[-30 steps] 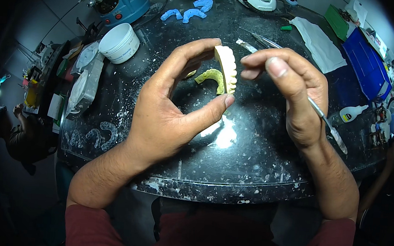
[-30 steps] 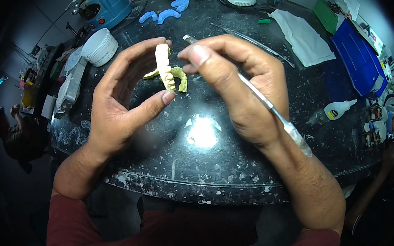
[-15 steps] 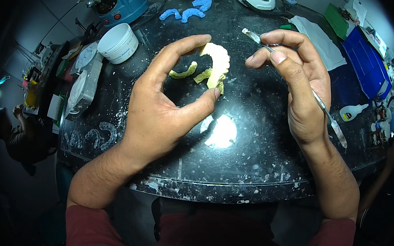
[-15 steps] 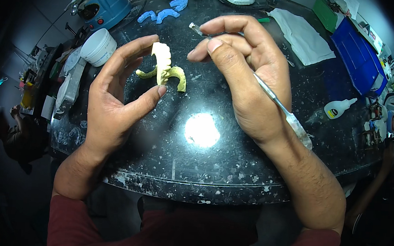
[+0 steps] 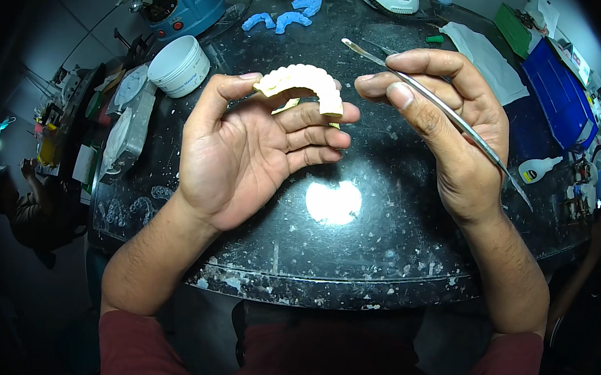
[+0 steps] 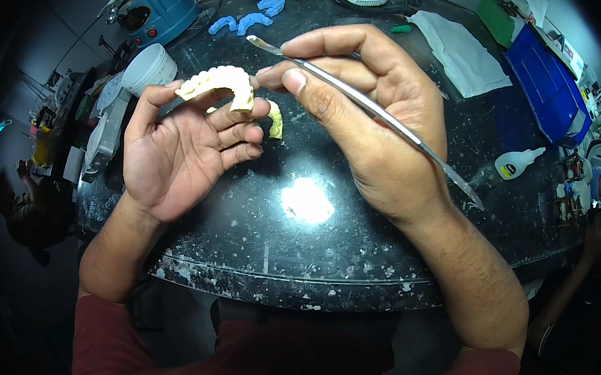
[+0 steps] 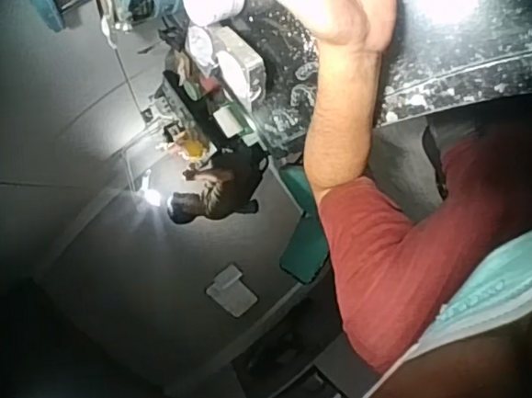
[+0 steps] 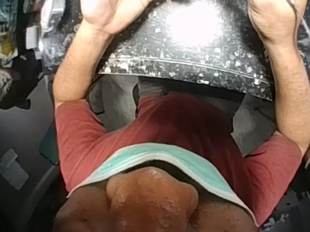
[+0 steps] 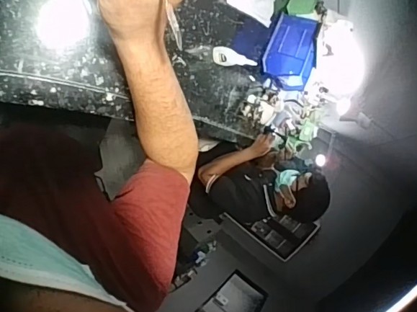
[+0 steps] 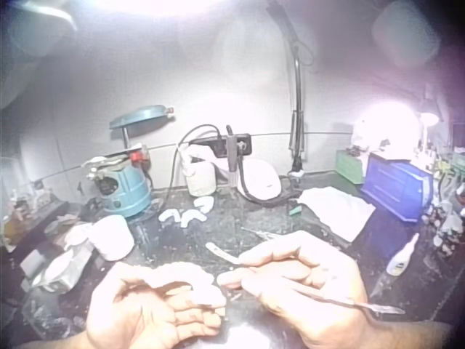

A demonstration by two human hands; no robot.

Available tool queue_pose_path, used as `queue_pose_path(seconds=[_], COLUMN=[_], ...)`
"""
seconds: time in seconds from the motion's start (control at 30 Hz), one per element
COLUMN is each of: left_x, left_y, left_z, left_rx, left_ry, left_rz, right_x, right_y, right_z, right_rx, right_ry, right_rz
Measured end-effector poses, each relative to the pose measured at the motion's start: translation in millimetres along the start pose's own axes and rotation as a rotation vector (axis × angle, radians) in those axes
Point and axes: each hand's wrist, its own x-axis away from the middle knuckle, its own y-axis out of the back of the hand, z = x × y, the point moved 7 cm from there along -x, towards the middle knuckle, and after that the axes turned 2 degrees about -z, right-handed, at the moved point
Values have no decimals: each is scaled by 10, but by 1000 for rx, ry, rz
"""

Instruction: The person sits at a workbench, picks up a dental cast, and scrapes it using a metal tool.

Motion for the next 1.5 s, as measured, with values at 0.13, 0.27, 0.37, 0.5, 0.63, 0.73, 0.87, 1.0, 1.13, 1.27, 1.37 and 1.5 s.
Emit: queue_pose_path(seconds=[0.13, 0.27, 0.37, 0.5, 0.63, 0.73, 0.87, 1.0, 1.13, 1.27, 1.37, 1.5], left_x=[1, 5, 12, 19, 44, 60, 52, 63, 80, 85, 86, 92], left_y=[-37, -37, -52, -40, -92, -171, -233, -160, -160, -154, -135, -141], left_z=[-18, -21, -14, 22, 82, 164, 165, 206, 211, 227, 230, 224], left_rx=[12, 25, 22, -5, -12, -30, -29, -71, -79, -53, -67, -85], left_ry=[-9, -9, -8, -9, 28, 108, 87, 136, 168, 191, 187, 195], left_rz=[8, 27, 37, 32, 15, 129, 111, -72, -54, -104, -82, -61], right_x=[-9, -9, -3, 4, 7, 29, 52, 65, 70, 71, 73, 74], right_y=[11, 28, 20, -48, -104, -169, -152, -162, -177, -172, -179, -176], right_z=[23, 53, 52, 109, 33, 80, 77, 84, 83, 85, 86, 84], right_rx=[23, 130, 81, 189, 104, 43, -9, 113, 88, 113, 144, 157], right_ry=[70, 128, 143, 176, 148, 178, 152, 141, 134, 139, 147, 145], right_rz=[8, -4, 9, 113, 148, 205, 198, 208, 210, 216, 219, 224])
